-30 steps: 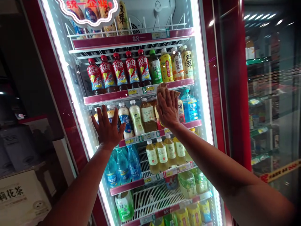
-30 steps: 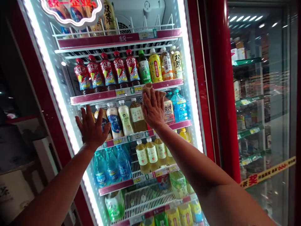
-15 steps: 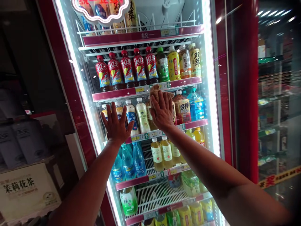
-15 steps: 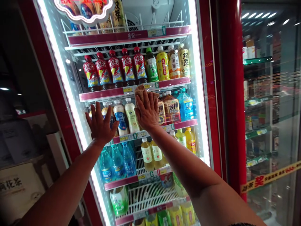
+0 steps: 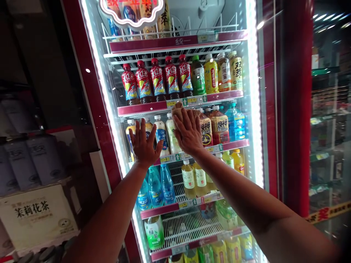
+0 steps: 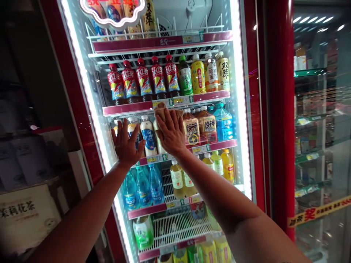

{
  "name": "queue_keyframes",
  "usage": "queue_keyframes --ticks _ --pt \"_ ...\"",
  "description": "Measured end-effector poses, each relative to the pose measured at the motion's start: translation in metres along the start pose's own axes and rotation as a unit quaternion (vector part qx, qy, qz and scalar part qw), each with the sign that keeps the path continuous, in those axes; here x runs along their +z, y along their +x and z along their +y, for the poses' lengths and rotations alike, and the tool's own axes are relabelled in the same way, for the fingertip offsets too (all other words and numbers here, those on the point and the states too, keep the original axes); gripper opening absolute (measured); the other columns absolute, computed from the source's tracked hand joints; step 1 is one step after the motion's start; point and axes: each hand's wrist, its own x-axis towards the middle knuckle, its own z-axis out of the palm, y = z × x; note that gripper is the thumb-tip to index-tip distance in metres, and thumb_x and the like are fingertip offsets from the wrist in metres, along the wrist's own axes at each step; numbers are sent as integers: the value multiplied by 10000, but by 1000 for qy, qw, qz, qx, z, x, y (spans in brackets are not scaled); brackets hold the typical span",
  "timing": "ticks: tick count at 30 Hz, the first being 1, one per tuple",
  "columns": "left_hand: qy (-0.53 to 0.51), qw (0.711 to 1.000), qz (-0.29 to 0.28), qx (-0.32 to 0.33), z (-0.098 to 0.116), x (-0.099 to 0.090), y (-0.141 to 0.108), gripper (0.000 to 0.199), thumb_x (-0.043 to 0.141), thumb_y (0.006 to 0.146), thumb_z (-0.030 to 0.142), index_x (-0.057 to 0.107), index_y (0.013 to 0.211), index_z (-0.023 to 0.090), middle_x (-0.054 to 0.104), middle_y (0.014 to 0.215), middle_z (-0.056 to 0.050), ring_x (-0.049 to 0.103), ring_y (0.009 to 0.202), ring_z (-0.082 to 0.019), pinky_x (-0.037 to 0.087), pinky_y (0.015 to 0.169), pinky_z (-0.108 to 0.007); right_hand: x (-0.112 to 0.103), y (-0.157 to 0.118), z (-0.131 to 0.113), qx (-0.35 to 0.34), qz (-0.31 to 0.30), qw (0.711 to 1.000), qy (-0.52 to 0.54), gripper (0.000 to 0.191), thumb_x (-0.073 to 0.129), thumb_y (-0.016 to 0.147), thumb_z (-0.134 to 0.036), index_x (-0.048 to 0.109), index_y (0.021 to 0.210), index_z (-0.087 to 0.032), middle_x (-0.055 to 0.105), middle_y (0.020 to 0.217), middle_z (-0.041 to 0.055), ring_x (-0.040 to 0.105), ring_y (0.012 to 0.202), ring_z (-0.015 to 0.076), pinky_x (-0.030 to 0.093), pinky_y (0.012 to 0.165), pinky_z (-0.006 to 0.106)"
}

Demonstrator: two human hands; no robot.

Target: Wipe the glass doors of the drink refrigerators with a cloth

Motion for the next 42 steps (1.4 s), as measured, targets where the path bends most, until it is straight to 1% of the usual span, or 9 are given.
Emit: queue_keyframes --ticks 4,8,13,19,24,28,33,37,42 --pt "-26 999 42 23 -6 1 -4 470 559 966 371 630 1411 235 350 1686 -92 237 1597 -305 158 1303 -588 -7 -5 4 -46 -25 999 -13 576 368 1065 -461 335 1626 -337 224 1753 13 125 1633 262 146 1319 569" --pt "-31 997 57 45 -13 -1 -5 432 572 945 230 658 1368 228 433 1636 -107 304 1572 -297 232 1290 -588 4 5 -12 25 5 1000 -19 594 345 1067 -457 319 1639 -299 194 1759 49 112 1631 307 138 1296 636" --pt "-41 997 3 71 -27 -16 -6 450 542 942 149 654 1370 230 500 1587 -100 375 1539 -276 303 1270 -584 17 11 -49 7 12 1000 -13 598 336 1069 -476 313 1642 -306 206 1757 47 106 1633 300 146 1300 614" --pt "-26 992 -71 100 -42 -42 -11 476 531 941 141 619 1408 183 521 1568 -106 433 1507 -268 389 1239 -532 8 9 -38 -79 -31 996 -3 579 352 1068 -492 354 1622 -324 265 1740 27 153 1626 267 131 1313 576" --pt "-2 989 -131 75 -45 -62 -17 525 565 928 173 589 1449 239 477 1605 -81 416 1516 -312 298 1256 -647 22 23 -62 -12 18 1000 16 604 350 1067 -474 313 1642 -292 205 1756 58 117 1629 322 122 1290 655" --pt "9 989 -138 47 -49 -68 -24 526 569 931 188 582 1453 259 413 1649 -84 325 1557 -362 227 1237 -736 29 24 -92 -50 5 999 13 588 364 1067 -451 329 1636 -306 219 1753 47 118 1630 303 116 1306 616" --pt "-35 993 -110 -5 -58 -68 -35 652 584 930 249 431 1558 169 372 1662 -179 251 1583 -379 256 1261 -668 22 22 -92 -112 -38 993 -2 583 359 1068 -471 334 1631 -322 247 1746 19 131 1630 258 85 1323 564" --pt "-46 993 -97 -45 -58 -70 -29 787 606 928 319 285 1613 104 277 1690 -231 183 1599 -388 261 1277 -626 28 30 -107 -65 -15 998 -1 584 376 1063 -462 369 1621 -290 253 1743 55 151 1625 295 110 1311 591" --pt "-6 989 -140 -51 -53 -92 2 706 598 924 333 414 1529 20 346 1646 -274 353 1539 -385 373 1243 -550 41 33 -143 -74 -11 997 10 599 398 1057 -457 355 1630 -287 230 1749 62 132 1627 303 98 1317 582"
